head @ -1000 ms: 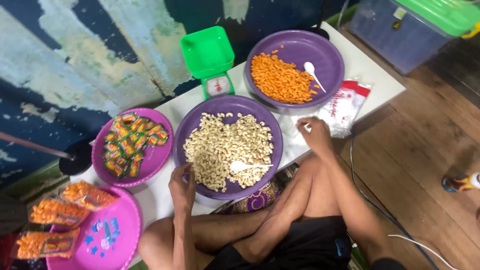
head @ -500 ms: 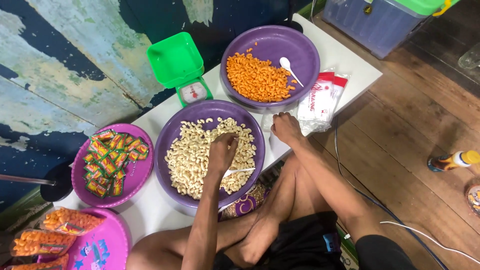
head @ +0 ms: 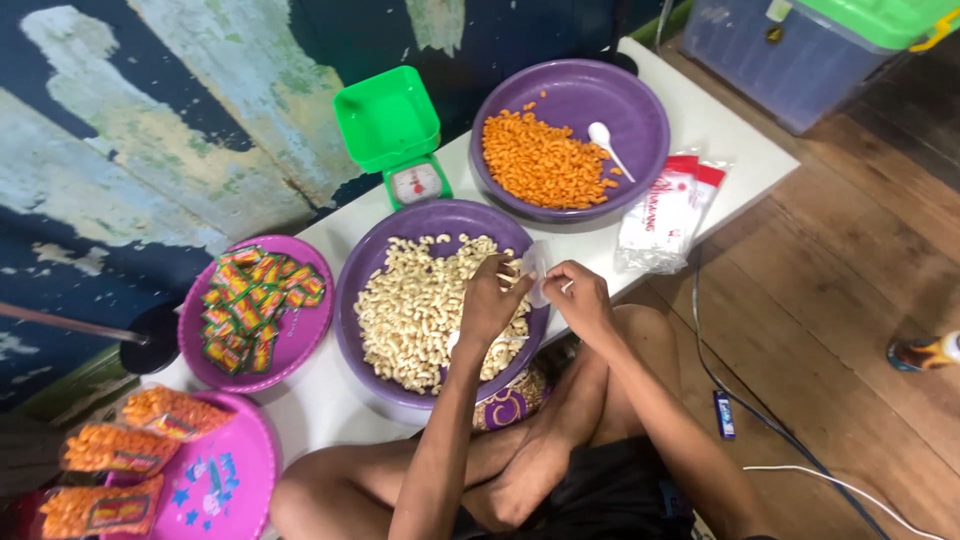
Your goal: A person is sitting on the floor, scooping snacks from a large purple bowl into small plastic bags using a white spoon.
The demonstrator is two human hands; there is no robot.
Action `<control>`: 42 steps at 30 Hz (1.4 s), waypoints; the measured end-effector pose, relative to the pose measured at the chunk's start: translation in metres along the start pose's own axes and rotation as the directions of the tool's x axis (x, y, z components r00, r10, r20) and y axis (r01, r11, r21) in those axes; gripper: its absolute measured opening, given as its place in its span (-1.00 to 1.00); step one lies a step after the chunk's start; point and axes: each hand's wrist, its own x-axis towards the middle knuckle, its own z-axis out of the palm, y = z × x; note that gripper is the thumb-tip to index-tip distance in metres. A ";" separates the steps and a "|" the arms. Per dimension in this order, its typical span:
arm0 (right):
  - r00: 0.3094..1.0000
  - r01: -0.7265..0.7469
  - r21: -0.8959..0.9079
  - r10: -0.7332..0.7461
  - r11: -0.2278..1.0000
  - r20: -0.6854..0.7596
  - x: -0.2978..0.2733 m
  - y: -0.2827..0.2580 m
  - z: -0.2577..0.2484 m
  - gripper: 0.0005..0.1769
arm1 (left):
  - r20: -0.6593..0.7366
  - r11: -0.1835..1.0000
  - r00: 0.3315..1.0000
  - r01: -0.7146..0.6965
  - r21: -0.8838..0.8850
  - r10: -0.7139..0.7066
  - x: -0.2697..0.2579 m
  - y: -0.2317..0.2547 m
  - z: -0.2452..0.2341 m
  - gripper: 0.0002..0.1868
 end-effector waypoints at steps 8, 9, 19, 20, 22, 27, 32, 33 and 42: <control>0.995 -0.068 0.217 0.052 0.974 0.081 -0.026 -0.045 0.011 -0.87 | -0.152 0.975 0.988 0.000 -0.221 -0.034 -0.049 -0.003 -0.033 -0.83; 0.991 -0.120 0.286 0.095 0.951 0.098 -0.029 -0.050 0.013 -0.86 | -0.199 0.957 0.979 -0.011 -0.289 -0.049 -0.058 -0.002 -0.039 -0.84; 0.944 0.241 0.199 -0.277 0.950 0.178 -0.092 -0.096 0.079 -0.85 | -0.567 0.844 0.781 -0.098 -0.527 -0.263 -0.170 -0.030 -0.048 -0.82; 0.961 0.138 0.245 -0.190 0.960 0.203 -0.095 -0.099 0.082 -0.88 | -0.541 0.784 0.785 -0.119 -0.609 -0.301 -0.176 -0.033 -0.054 -0.83; 0.958 0.043 0.291 -0.121 0.956 0.258 -0.098 -0.107 0.083 -0.86 | -0.535 0.713 0.771 -0.154 -0.684 -0.347 -0.183 -0.042 -0.064 -0.84; 0.897 -0.321 0.582 0.043 0.747 0.440 -0.094 -0.105 0.083 -0.81 | -0.233 0.022 0.955 -0.233 -0.972 -0.185 -0.186 -0.049 -0.076 -0.90; 0.782 -0.585 0.733 0.000 0.347 0.623 -0.085 -0.098 0.079 -0.90 | -0.137 0.017 0.948 -0.138 -0.990 -0.288 -0.183 -0.045 -0.072 -0.83; 0.742 -0.647 0.703 0.034 0.295 0.669 -0.083 -0.093 0.078 -0.93 | -0.206 0.189 0.959 -0.170 -0.967 -0.192 -0.183 -0.044 -0.071 -0.75; 0.792 -0.552 0.717 -0.002 0.426 0.611 -0.081 -0.092 0.074 -0.90 | -0.212 0.757 0.967 -0.035 -0.652 -0.138 -0.183 -0.022 -0.076 -0.91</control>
